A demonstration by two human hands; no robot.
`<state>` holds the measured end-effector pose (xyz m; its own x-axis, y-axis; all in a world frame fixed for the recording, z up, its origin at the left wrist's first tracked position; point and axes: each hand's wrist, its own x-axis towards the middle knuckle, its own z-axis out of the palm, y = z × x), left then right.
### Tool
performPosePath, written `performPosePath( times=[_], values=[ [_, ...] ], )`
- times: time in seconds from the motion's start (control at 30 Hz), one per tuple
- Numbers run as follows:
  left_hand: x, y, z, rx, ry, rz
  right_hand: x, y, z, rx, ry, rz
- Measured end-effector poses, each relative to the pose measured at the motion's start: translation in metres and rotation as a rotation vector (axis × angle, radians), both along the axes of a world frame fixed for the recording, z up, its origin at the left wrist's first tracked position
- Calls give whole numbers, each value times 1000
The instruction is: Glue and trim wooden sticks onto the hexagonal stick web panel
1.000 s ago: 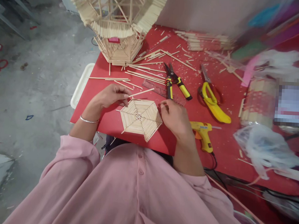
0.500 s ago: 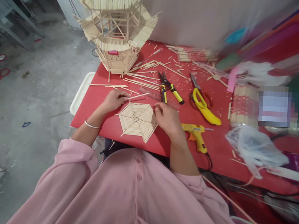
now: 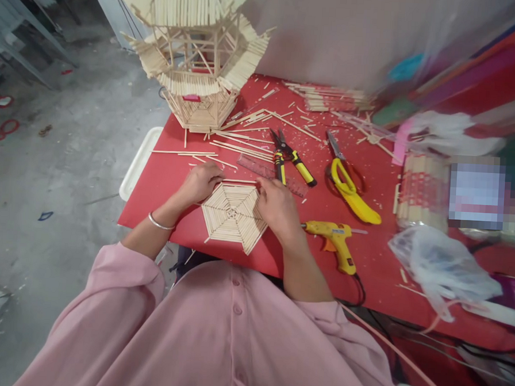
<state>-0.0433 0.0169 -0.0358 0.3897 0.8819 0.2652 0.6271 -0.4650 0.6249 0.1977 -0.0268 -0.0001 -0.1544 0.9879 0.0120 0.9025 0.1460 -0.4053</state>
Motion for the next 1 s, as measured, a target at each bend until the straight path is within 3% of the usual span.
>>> performPosePath(
  times=[0.43, 1.0],
  values=[
    [2, -4, 7, -20, 43, -30, -4, -1, 2, -48, -79, -12],
    [-4, -6, 13, -65, 42, -91, -2, -1, -4, -12, 6, -6]
  ],
)
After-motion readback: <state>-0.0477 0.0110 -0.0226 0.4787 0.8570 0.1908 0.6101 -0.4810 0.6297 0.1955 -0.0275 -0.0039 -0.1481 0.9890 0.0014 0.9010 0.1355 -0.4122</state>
